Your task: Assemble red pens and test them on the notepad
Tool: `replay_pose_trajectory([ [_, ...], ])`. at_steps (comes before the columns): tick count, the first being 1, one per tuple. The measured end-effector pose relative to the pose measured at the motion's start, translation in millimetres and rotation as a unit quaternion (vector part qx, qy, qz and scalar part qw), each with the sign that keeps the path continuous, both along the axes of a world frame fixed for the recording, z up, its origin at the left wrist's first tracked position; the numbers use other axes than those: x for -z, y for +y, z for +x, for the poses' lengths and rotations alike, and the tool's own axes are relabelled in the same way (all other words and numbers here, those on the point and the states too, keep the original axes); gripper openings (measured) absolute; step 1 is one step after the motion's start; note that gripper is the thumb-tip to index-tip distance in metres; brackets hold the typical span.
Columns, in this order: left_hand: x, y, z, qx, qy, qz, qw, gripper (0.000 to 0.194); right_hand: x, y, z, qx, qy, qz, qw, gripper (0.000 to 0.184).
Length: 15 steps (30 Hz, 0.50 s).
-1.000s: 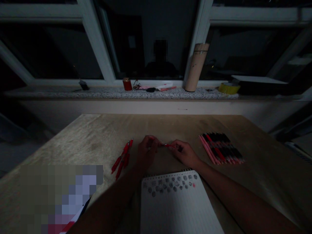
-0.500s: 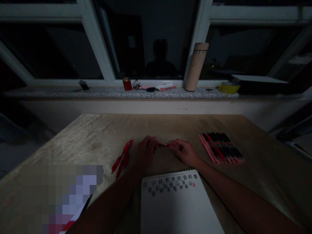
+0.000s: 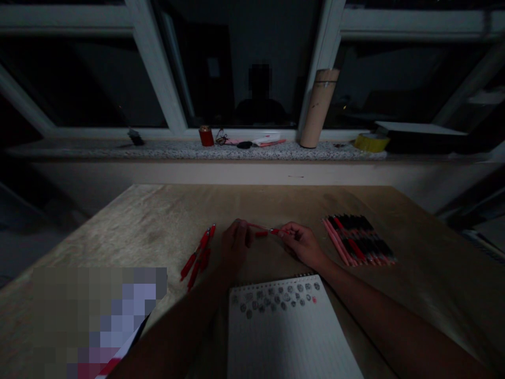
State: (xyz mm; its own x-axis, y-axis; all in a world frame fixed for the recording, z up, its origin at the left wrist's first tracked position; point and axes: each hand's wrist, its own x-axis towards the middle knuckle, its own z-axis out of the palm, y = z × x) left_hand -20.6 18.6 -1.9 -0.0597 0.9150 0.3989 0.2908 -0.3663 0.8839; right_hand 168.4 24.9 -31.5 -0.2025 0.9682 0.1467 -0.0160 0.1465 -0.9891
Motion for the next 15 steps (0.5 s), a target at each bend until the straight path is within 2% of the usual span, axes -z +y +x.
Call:
replay_pose_trajectory([
  [8, -1.4, -0.4, -0.5, -0.03, 0.012, -0.017, 0.999, 0.037, -5.4, -3.5, -0.7, 0.007, -0.023, 0.006, 1.0, 0.029],
  [12, -2.3, -0.3, -1.8, -0.051, 0.022, -0.019, 0.998, 0.037, -7.4, -1.9, -0.2, 0.031, 0.024, -0.024, 0.999, 0.031],
  [15, -3.2, 0.2, -2.7, -0.06, 0.023, -0.023, 0.998, 0.038, -9.1, -0.7, 1.0, 0.039, 0.043, -0.018, 0.998, 0.031],
])
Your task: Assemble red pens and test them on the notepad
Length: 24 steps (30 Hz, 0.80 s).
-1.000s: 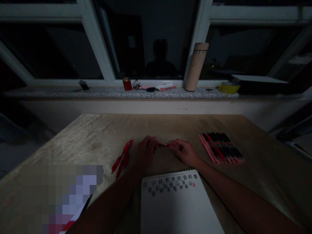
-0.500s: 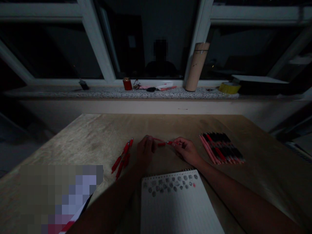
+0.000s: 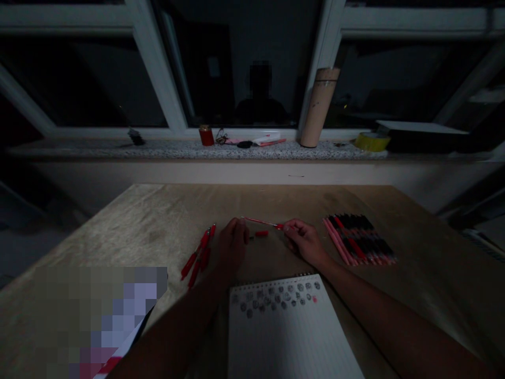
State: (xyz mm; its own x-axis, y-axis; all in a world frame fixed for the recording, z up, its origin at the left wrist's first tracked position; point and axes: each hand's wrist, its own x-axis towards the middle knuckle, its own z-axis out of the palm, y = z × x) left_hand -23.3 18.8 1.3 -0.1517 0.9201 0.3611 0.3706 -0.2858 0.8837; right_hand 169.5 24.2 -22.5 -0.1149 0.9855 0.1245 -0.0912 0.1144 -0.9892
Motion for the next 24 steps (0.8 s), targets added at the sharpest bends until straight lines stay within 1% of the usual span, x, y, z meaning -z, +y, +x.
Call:
replay_pose_trajectory([
  [3, 0.4, 1.5, -0.9, -0.004, -0.008, 0.003, 1.0, 0.039, -0.7, 0.4, 1.0, -0.002, -0.002, 0.008, 1.0, 0.03],
  [7, 1.0, 3.8, -1.9, -0.005, -0.017, 0.005, 1.0, 0.04, 2.0, 0.5, 1.5, -0.021, -0.008, -0.002, 1.0, 0.032],
  [10, -0.8, 3.8, -2.0, -0.011, -0.02, -0.001, 1.0, 0.04, 4.4, -0.2, 1.1, -0.049, -0.044, 0.01, 0.998, 0.032],
  [13, -3.4, 2.2, -1.2, -0.009, -0.019, 0.001, 1.0, 0.041, 4.6, -2.3, -0.1, -0.074, -0.1, 0.048, 0.991, 0.03],
  [15, -4.0, 1.1, -0.3, 0.011, -0.011, -0.006, 1.0, 0.04, 4.1, -4.2, -1.1, -0.087, -0.148, 0.082, 0.982, 0.026],
  [17, -2.7, 0.8, 0.5, 0.05, -0.002, -0.01, 0.999, 0.039, 3.9, -5.8, -2.0, -0.093, -0.192, 0.109, 0.971, 0.024],
  [19, 0.4, 1.6, 0.9, 0.086, 0.006, -0.003, 0.996, 0.039, 4.1, -6.4, -2.6, -0.088, -0.209, 0.118, 0.967, 0.024],
  [20, 2.4, 2.3, 1.0, 0.093, 0.009, 0.004, 0.996, 0.04, 4.2, -6.4, -2.8, -0.079, -0.206, 0.117, 0.968, 0.025],
  [22, 6.6, 4.3, 0.8, 0.088, 0.025, 0.012, 0.996, 0.04, 4.4, -5.6, -2.9, -0.055, -0.19, 0.108, 0.974, 0.026],
  [24, 10.6, 6.6, 0.4, 0.068, 0.053, 0.012, 0.996, 0.037, 4.7, -4.2, -2.6, -0.033, -0.172, 0.098, 0.98, 0.027],
])
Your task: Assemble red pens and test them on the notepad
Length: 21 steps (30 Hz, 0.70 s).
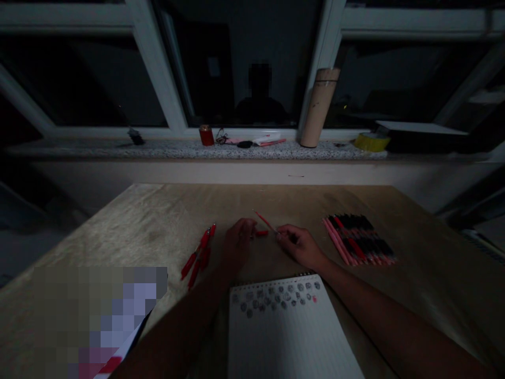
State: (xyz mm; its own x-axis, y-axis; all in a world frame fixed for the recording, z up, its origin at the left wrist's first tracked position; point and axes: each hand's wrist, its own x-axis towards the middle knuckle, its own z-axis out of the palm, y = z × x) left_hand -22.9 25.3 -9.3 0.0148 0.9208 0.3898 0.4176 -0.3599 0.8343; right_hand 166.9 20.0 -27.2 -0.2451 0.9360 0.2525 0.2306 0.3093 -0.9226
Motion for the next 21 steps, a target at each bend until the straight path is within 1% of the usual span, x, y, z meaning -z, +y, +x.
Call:
replay_pose_trajectory([
  [3, 4.5, 3.2, -0.6, -0.024, 0.048, 0.002, 0.999, 0.03, 1.5, 2.3, 0.8, 0.012, 0.023, -0.011, 1.0, 0.027],
  [7, 8.0, 6.1, -1.0, -0.036, 0.096, 0.011, 0.995, 0.025, 3.3, 3.5, 1.0, 0.006, 0.034, -0.02, 0.999, 0.027],
  [14, 10.6, 7.5, -0.6, -0.044, 0.109, 0.037, 0.992, 0.02, -0.3, 1.7, 1.0, 0.015, 0.026, -0.004, 1.0, 0.027],
  [17, 8.6, 7.9, -2.7, -0.048, 0.052, 0.014, 0.997, 0.021, 1.4, 3.2, 2.6, 0.02, 0.036, -0.014, 0.999, 0.027],
  [21, 8.1, 14.6, -10.8, -0.094, -0.076, -0.019, 0.992, 0.027, 0.7, 5.3, 3.7, 0.046, 0.09, -0.044, 0.994, 0.025],
])
